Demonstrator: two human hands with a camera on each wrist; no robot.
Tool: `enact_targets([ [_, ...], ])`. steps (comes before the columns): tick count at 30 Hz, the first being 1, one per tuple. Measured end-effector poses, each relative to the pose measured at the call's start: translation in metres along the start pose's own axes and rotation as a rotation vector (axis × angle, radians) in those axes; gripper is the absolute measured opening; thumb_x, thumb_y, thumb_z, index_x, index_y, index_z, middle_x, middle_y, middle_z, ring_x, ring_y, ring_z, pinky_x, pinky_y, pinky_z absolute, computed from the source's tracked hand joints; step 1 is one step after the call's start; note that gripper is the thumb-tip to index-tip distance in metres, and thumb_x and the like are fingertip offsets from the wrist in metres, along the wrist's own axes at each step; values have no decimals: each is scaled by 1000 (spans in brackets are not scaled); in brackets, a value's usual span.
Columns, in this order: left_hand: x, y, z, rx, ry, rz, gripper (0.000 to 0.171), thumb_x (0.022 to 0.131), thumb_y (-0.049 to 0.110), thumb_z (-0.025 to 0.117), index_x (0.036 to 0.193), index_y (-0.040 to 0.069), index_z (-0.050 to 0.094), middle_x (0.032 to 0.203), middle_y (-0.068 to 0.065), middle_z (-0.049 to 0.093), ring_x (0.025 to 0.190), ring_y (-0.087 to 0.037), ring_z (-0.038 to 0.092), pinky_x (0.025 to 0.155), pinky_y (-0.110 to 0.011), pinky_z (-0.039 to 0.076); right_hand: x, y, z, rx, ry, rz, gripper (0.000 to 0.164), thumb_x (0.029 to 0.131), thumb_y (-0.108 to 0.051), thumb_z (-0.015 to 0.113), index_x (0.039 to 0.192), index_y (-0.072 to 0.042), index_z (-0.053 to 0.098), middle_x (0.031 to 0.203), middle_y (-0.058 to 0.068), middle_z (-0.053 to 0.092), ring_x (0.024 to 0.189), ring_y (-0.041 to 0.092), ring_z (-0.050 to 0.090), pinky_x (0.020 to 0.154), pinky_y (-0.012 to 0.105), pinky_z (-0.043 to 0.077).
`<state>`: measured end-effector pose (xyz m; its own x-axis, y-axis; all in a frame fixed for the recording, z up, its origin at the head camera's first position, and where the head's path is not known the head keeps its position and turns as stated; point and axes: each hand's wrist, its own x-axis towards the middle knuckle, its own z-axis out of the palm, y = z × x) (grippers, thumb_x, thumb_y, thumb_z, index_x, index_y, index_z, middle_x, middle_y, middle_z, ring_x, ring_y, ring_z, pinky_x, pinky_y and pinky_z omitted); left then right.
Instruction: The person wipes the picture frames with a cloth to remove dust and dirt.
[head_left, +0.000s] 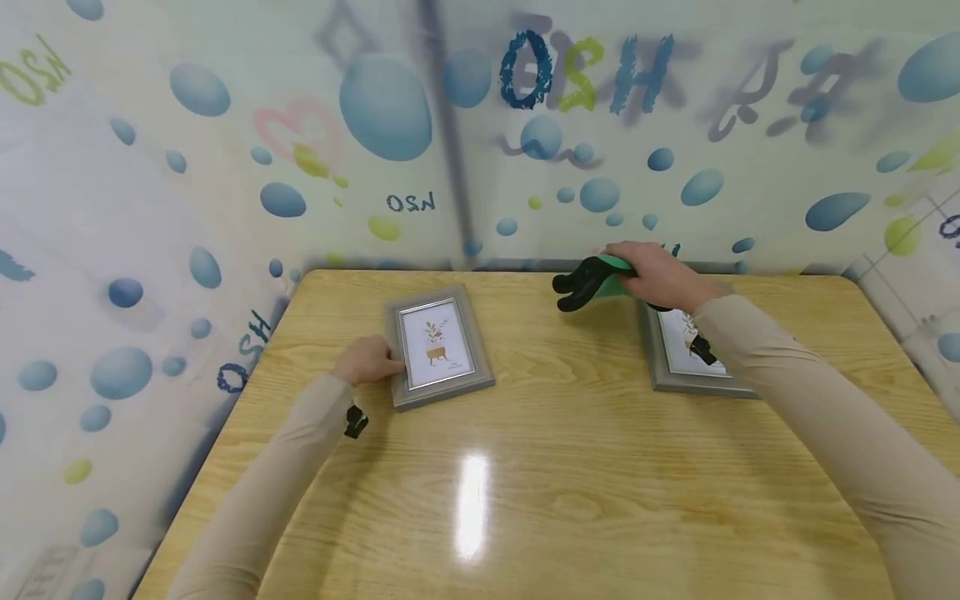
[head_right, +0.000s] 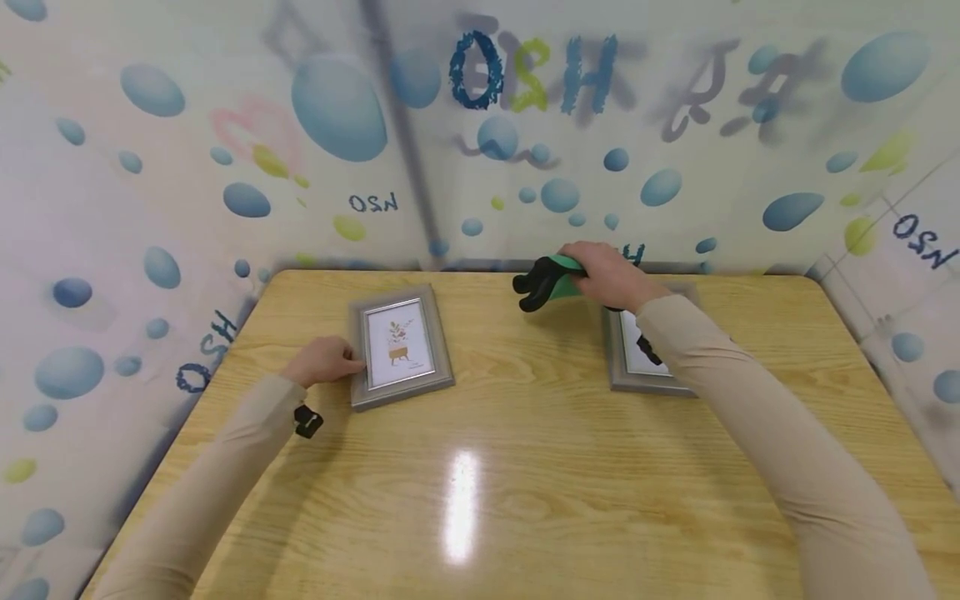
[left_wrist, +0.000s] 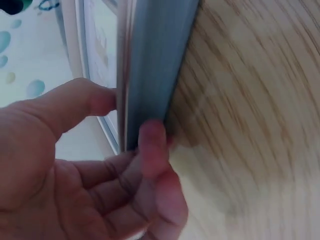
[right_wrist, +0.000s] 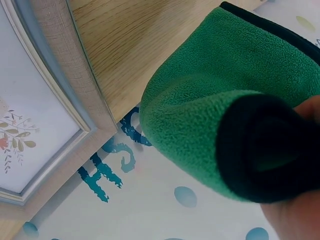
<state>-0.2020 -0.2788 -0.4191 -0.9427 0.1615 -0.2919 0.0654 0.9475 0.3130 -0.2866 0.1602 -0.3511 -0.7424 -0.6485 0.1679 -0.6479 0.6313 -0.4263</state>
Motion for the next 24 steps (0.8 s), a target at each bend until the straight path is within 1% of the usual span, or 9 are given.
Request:
enact_targets([
  [4,6,12,6,-28,-17,15,48,89,22,65,51,16,36,48,6,35,45,-7,31,44,-21,26,0,1,1,-11,2,-3,31,89,9,55,119,3,58,106,19,62,88,34,58,78,51,45],
  [7,11,23,9,-25,-24,31,49,88,22,65,50,16,35,48,6,34,45,-7,31,44,-21,25,0,2,2,-16,12,-11,29,89,10,55,117,3,58,104,19,62,86,33,58,76,50,45],
  [10,16,37,10,-35,-45,34,48,88,20,66,50,16,36,47,6,36,44,-7,32,44,-21,26,0,1,2,-10,11,-14,29,89,10,55,117,4,57,106,21,62,89,35,58,78,51,44],
  [14,21,55,14,-46,-65,47,47,88,19,66,51,15,38,47,5,38,44,-8,35,44,-20,29,0,1,3,0,1,-9,31,90,11,55,121,6,55,112,25,60,99,40,57,83,54,44],
  [18,24,71,19,-33,-69,74,47,89,19,67,51,15,40,48,5,39,45,-8,36,44,-20,29,-1,1,3,3,17,-10,31,90,11,53,121,7,55,114,25,60,101,40,57,85,54,44],
  [21,25,83,22,-24,-66,96,45,88,19,68,52,14,41,49,5,40,46,-8,37,45,-21,30,0,1,4,1,31,-9,30,91,10,52,120,6,55,111,24,61,98,39,58,84,53,45],
  [24,26,94,24,-13,-60,120,43,88,19,69,53,13,44,50,4,42,48,-9,39,46,-21,31,1,1,4,-5,40,-5,28,91,9,51,119,5,56,106,22,62,89,35,59,79,50,45],
])
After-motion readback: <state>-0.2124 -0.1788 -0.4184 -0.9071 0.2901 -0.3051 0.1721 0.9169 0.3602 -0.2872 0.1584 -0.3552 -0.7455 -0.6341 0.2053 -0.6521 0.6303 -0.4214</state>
